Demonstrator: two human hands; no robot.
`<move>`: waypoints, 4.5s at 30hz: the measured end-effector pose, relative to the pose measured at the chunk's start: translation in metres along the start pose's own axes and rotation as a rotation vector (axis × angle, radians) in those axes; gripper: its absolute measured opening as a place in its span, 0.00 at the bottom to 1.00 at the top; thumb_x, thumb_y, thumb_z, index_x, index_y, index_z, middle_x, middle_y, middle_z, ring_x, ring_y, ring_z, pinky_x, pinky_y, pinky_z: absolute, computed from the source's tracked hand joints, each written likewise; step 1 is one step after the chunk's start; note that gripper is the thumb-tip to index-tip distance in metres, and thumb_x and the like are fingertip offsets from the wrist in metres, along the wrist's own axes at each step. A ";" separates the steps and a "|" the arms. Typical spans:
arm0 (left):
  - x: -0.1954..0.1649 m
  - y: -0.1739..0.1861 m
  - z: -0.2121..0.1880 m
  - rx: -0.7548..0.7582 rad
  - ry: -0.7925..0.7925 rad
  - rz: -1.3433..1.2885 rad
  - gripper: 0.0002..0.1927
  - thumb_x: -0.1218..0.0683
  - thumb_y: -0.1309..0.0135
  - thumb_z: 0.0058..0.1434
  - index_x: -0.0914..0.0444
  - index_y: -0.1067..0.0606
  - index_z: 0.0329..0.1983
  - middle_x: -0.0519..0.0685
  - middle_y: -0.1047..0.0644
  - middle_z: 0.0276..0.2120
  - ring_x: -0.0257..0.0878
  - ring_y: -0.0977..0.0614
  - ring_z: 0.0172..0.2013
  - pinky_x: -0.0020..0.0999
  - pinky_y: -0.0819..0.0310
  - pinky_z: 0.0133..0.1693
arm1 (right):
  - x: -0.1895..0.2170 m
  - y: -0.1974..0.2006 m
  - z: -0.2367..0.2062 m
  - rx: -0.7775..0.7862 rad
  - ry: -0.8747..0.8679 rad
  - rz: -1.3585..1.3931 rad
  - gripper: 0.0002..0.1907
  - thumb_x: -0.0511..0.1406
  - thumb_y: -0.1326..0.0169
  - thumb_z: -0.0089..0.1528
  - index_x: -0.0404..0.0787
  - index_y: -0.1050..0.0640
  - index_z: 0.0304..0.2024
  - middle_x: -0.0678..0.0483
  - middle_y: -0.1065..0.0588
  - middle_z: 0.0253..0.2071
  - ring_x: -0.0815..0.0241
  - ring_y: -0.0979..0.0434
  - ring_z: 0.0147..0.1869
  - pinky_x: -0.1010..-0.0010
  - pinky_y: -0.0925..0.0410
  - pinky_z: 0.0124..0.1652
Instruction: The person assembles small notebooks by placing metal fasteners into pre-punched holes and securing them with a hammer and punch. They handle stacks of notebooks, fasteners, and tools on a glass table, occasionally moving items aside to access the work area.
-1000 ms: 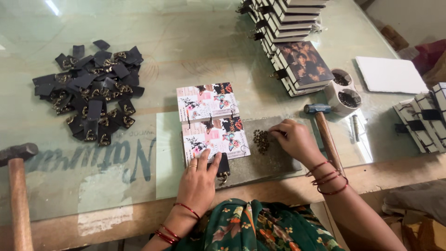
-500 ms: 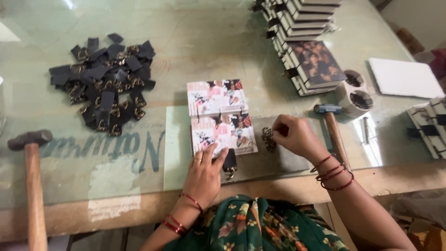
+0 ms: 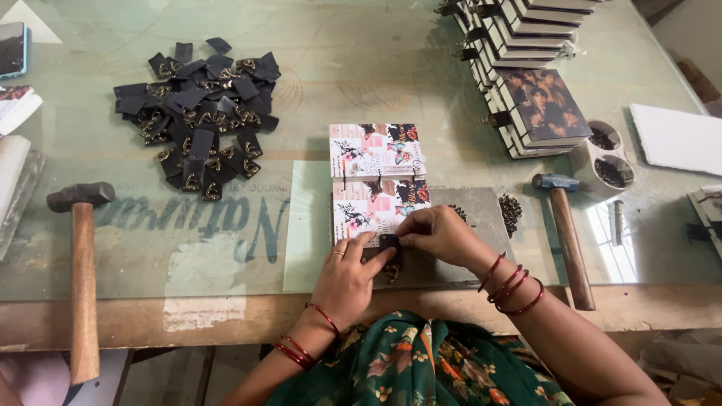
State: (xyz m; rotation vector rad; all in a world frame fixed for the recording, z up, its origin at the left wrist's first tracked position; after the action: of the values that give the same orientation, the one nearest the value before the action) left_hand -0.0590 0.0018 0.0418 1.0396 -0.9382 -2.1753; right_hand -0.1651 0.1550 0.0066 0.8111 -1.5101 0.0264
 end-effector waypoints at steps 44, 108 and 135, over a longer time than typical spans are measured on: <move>0.027 -0.010 0.004 0.006 -0.010 -0.039 0.25 0.60 0.47 0.54 0.54 0.21 0.57 0.53 0.28 0.56 0.51 0.27 0.55 0.46 0.32 0.57 | 0.012 -0.007 0.045 0.157 -0.047 -0.351 0.09 0.37 0.35 0.53 0.40 0.17 0.33 0.52 0.19 0.27 0.59 0.19 0.30 0.67 0.28 0.34; -0.012 -0.021 -0.002 -0.022 -0.001 0.073 0.28 0.62 0.45 0.49 0.47 0.20 0.53 0.45 0.23 0.52 0.46 0.24 0.51 0.41 0.32 0.56 | -0.160 0.274 -0.329 -0.834 -0.590 -0.637 0.10 0.33 0.40 0.61 0.39 0.15 0.44 0.48 0.18 0.35 0.60 0.19 0.34 0.68 0.27 0.38; -0.008 -0.025 -0.005 -0.037 -0.041 0.066 0.28 0.62 0.46 0.50 0.48 0.20 0.54 0.46 0.24 0.52 0.47 0.24 0.51 0.42 0.31 0.56 | -0.181 0.302 -0.261 -0.871 -0.373 -1.127 0.05 0.34 0.42 0.61 0.39 0.17 0.34 0.46 0.23 0.37 0.44 0.21 0.45 0.57 0.28 0.47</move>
State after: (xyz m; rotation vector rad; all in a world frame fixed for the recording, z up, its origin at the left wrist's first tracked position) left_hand -0.0550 0.0214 0.0235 0.9369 -0.9345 -2.1587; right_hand -0.1088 0.5889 0.0207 0.8374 -1.0199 -1.5661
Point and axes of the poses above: each hand's wrist, its own z-axis towards the middle knuckle, its own y-axis out of the back of the hand, x = y × z, the point moved 9 cm from there along z, towards the middle knuckle
